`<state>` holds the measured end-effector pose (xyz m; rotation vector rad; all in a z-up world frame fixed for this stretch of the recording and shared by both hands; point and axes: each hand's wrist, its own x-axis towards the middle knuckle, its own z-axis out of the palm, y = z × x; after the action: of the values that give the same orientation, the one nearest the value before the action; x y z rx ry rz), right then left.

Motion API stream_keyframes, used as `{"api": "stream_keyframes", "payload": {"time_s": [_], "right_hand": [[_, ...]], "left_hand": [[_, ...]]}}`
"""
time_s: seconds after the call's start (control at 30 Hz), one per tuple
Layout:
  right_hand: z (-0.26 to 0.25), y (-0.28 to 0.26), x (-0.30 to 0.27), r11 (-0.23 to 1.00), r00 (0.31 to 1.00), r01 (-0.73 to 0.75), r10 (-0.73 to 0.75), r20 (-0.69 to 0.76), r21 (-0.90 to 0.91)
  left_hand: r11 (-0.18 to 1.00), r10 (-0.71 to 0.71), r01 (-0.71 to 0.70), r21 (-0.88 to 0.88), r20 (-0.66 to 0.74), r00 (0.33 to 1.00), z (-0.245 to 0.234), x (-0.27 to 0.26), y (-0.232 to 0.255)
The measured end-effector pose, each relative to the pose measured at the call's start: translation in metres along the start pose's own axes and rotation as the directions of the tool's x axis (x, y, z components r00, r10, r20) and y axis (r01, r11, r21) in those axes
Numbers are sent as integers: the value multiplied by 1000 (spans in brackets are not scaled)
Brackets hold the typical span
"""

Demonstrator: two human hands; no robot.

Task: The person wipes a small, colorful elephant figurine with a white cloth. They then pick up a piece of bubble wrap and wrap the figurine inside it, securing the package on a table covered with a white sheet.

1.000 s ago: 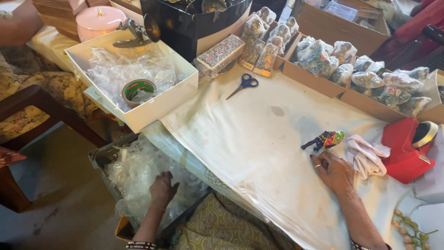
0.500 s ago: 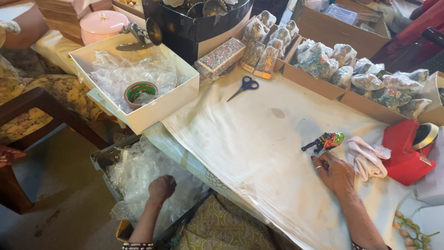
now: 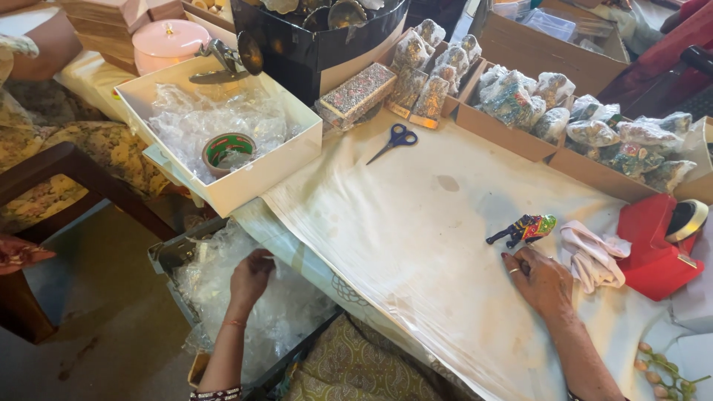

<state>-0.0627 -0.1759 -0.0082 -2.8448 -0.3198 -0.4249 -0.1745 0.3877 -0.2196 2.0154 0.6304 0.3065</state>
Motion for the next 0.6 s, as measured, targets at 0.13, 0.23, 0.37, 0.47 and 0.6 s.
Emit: {"api": "stream_keyframes", "payload": {"time_s": [0.13,0.23,0.37,0.47,0.6], "right_hand": [[-6,-7,-1,998,998,56,-56,-19,-29],[-15,-19,-5,989,986,148,-149,-77,-15],[-36,-60,-23,965,957,262,-262,-126,-19],[-51,-108,-55,840,889,458,-433,-149,291],[-40,-170,-103,536,754,554,-648,-110,637]], "left_hand": [[939,75,-114,324,130,989,-8,-24,21],[701,287,-262,664,74,955,-19,-39,27],[711,-57,-164,684,288,956,-24,-29,-4],[841,-102,-113,529,361,927,-30,-32,13],[986,115,-140,93,232,966,-25,-33,48]]}}
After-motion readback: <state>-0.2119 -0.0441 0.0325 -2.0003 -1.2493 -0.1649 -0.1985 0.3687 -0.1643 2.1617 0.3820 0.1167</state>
